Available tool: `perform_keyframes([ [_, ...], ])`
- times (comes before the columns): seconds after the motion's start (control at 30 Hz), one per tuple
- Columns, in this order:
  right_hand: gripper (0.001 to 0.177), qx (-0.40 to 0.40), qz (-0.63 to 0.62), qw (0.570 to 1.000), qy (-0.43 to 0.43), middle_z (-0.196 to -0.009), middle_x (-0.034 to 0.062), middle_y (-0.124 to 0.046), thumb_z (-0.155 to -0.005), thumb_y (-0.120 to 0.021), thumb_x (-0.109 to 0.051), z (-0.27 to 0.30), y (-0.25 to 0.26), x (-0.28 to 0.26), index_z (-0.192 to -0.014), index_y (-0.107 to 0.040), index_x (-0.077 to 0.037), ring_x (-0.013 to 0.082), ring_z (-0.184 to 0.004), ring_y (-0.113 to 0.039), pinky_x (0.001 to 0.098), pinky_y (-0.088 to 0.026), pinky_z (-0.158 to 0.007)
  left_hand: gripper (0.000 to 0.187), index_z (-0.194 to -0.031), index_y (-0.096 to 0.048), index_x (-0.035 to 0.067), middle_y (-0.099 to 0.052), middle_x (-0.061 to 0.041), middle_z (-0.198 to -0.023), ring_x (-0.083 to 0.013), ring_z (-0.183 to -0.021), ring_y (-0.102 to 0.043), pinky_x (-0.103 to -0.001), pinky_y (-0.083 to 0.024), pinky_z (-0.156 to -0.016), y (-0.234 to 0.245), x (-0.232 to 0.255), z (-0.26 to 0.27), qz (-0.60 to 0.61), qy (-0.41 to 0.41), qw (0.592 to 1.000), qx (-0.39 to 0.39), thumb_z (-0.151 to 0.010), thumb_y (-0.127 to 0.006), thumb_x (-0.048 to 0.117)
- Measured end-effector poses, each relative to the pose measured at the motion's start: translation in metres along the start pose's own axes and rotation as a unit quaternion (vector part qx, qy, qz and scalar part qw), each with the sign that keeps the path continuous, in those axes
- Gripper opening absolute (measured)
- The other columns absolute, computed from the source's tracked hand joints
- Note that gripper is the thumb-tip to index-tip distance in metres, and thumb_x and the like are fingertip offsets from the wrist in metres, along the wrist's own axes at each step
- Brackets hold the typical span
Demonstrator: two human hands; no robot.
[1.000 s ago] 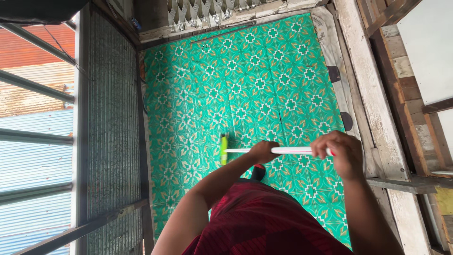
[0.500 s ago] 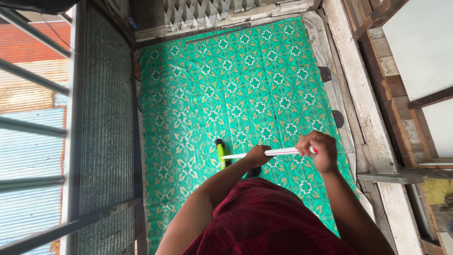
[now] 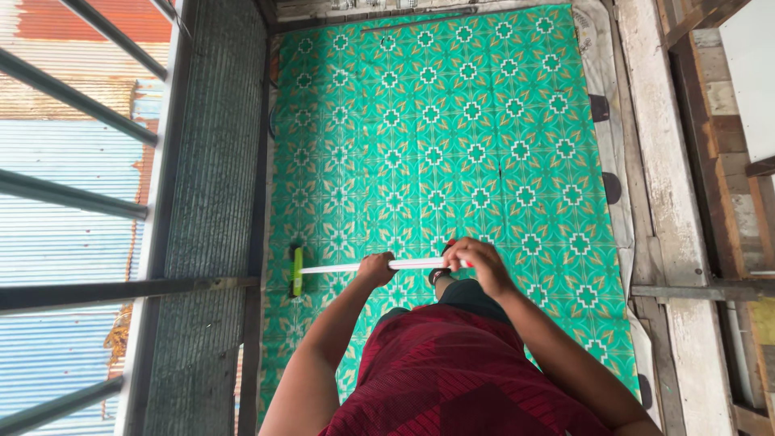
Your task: The person sweeps the green patterned floor using a long-handled brush, moving the tool across the surface in short strokes.
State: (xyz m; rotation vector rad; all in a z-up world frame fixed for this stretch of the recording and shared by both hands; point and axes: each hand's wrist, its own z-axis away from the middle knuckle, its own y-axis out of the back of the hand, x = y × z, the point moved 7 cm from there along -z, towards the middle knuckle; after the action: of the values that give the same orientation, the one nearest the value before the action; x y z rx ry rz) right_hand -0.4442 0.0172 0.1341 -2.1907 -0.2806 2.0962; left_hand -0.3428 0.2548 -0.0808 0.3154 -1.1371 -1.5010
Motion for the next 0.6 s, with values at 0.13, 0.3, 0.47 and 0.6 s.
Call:
perform_keyframes([
  [0.13, 0.023, 0.026, 0.015, 0.995, 0.095, -0.078, 0.0077, -0.064, -0.100, -0.052, -0.021, 0.045, 0.011, -0.081, -0.094, -0.064, -0.002, 0.0150, -0.071, -0.059, 0.0334, -0.053, -0.071, 0.036, -0.112, -0.073, 0.019, -0.077, -0.014, -0.098, -0.0367, -0.099, -0.071, -0.049, -0.053, -0.093, -0.004, 0.087, 0.020, 0.066, -0.106, 0.991, 0.044, -0.085, -0.075, 0.042],
  [0.3, 0.033, 0.057, 0.049, 0.977, 0.198, -0.074, 0.0076, -0.061, -0.104, -0.060, -0.032, 0.137, 0.007, -0.206, -0.098, -0.065, 0.000, 0.0175, -0.067, -0.059, 0.0334, -0.050, -0.067, 0.031, -0.108, -0.076, 0.015, -0.077, -0.014, -0.094, -0.0365, -0.092, -0.074, -0.048, -0.058, -0.083, 0.003, 0.242, 0.070, 0.197, -0.275, 0.940, 0.044, -0.085, -0.074, 0.035],
  [0.47, 0.032, 0.097, 0.175, 0.962, 0.186, -0.078, 0.0118, -0.066, -0.099, -0.058, -0.030, 0.190, -0.034, -0.248, -0.091, -0.065, 0.000, 0.0147, -0.063, -0.055, 0.0305, -0.047, -0.061, 0.024, -0.102, -0.073, 0.017, -0.077, -0.011, -0.091, -0.0343, -0.090, -0.074, -0.046, -0.058, -0.083, -0.030, 0.329, 0.107, 0.217, -0.385, 0.897, 0.026, -0.094, -0.074, 0.040],
  [0.6, 0.024, 0.084, 0.342, 0.926, 0.140, -0.075, 0.0094, -0.067, -0.091, -0.056, -0.021, 0.210, -0.044, -0.225, -0.086, -0.064, 0.000, 0.0141, -0.062, -0.063, 0.0312, -0.051, -0.058, 0.024, -0.100, -0.073, 0.018, -0.077, -0.010, -0.095, -0.0346, -0.090, -0.074, -0.047, -0.057, -0.079, -0.082, 0.328, 0.106, 0.193, -0.414, 0.890, -0.010, -0.083, -0.075, 0.035],
])
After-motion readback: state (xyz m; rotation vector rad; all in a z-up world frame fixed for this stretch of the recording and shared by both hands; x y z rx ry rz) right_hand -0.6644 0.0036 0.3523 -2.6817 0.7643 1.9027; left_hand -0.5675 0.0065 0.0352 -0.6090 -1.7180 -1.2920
